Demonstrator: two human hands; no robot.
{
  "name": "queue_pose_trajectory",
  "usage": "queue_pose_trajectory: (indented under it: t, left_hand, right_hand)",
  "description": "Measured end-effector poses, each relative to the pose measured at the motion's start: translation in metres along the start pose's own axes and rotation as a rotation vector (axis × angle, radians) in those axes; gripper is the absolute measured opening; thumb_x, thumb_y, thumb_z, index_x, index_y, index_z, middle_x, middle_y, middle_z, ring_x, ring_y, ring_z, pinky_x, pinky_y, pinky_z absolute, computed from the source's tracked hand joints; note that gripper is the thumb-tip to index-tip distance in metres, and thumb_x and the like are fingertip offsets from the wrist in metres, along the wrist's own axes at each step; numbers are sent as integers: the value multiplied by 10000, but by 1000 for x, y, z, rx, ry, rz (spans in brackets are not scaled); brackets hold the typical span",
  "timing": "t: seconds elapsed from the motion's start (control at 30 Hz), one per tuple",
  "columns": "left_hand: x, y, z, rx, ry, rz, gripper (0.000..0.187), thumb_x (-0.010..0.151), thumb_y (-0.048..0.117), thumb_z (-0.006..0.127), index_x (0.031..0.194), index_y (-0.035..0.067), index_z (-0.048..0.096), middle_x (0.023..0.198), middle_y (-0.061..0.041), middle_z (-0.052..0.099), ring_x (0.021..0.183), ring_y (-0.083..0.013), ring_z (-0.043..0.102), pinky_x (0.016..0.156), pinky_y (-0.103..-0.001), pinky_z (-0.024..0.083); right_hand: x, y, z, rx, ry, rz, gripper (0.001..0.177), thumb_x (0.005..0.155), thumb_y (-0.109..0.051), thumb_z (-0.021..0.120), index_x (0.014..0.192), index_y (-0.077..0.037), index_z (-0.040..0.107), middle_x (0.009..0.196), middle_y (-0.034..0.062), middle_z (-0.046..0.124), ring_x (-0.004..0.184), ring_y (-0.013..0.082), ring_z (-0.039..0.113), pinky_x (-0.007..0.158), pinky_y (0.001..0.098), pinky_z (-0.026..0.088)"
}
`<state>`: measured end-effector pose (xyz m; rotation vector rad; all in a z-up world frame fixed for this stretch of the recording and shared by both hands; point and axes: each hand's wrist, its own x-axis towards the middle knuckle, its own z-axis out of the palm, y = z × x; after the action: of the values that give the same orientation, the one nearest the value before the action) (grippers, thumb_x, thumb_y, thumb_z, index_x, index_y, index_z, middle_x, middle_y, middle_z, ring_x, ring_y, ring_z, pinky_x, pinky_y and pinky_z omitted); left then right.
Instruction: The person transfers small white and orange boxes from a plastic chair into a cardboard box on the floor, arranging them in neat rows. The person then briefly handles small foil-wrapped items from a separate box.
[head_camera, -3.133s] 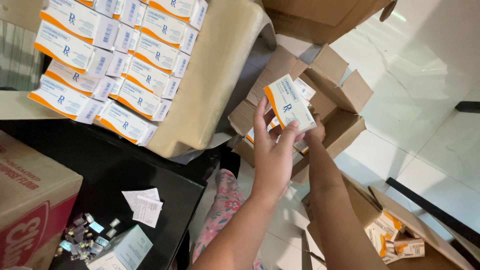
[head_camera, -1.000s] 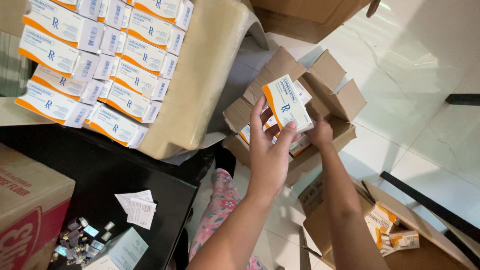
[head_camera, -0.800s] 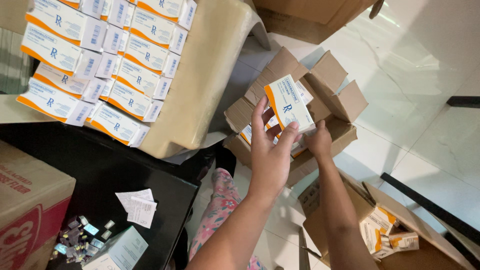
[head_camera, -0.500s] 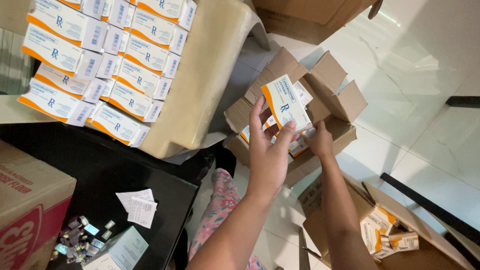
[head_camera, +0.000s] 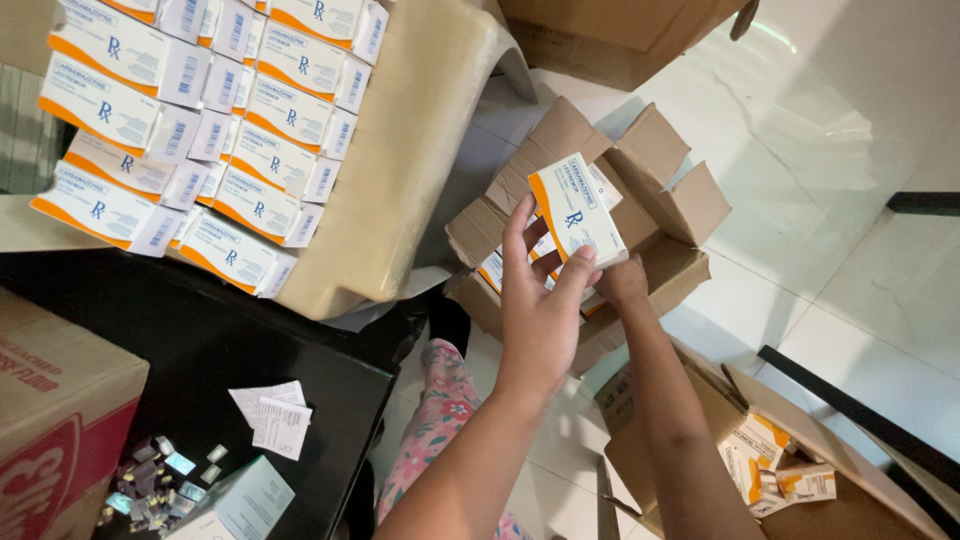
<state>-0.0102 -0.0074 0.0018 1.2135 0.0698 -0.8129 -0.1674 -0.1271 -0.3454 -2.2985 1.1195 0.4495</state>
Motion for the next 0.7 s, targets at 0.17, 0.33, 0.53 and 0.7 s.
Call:
queue_pose_trajectory:
  t: [0.17, 0.33, 0.53, 0.7]
  left_hand:
    - [-3, -6, -1, 19, -2, -9, 716, 958, 26, 627, 1580, 93, 278, 1505, -155, 434, 1203, -205, 573, 904, -344, 594]
    - [0, -3, -3, -49, -5, 31, 729, 964, 17, 620, 1595, 95, 263, 1503, -172, 447, 1210, -210, 570, 901, -338, 573]
    - [-3, -10, -2, 197, -17, 48, 715, 950, 18, 645, 1573, 76, 298, 1507, -163, 463, 1250, -243, 576, 1010, -379, 549]
    - [3, -10, -6, 498, -38, 192, 739, 859, -14, 682, 1512, 57, 344, 1461, -203, 490, 1306, -331, 552, 1038, -410, 532]
  right_hand:
    - [7, -1, 22, 737, 47, -30, 483, 934, -257, 688, 1371, -79, 586, 1329, 95, 668, 1175, 227, 630, 937, 354, 528]
    - [38, 12, 59, 1185, -81, 131, 502, 976, -294, 624, 1434, -105, 547, 1365, 61, 655, 1198, 174, 637, 937, 318, 536]
    - [54, 3, 77, 2153, -190, 164, 441, 1055, -268, 577, 1458, -89, 584, 1413, 87, 670, 1234, 174, 662, 973, 298, 552]
    - [13, -11, -13, 785, 363, -83, 294, 1002, -219, 634, 1221, -24, 645, 1178, 166, 733, 1081, 254, 688, 923, 382, 577]
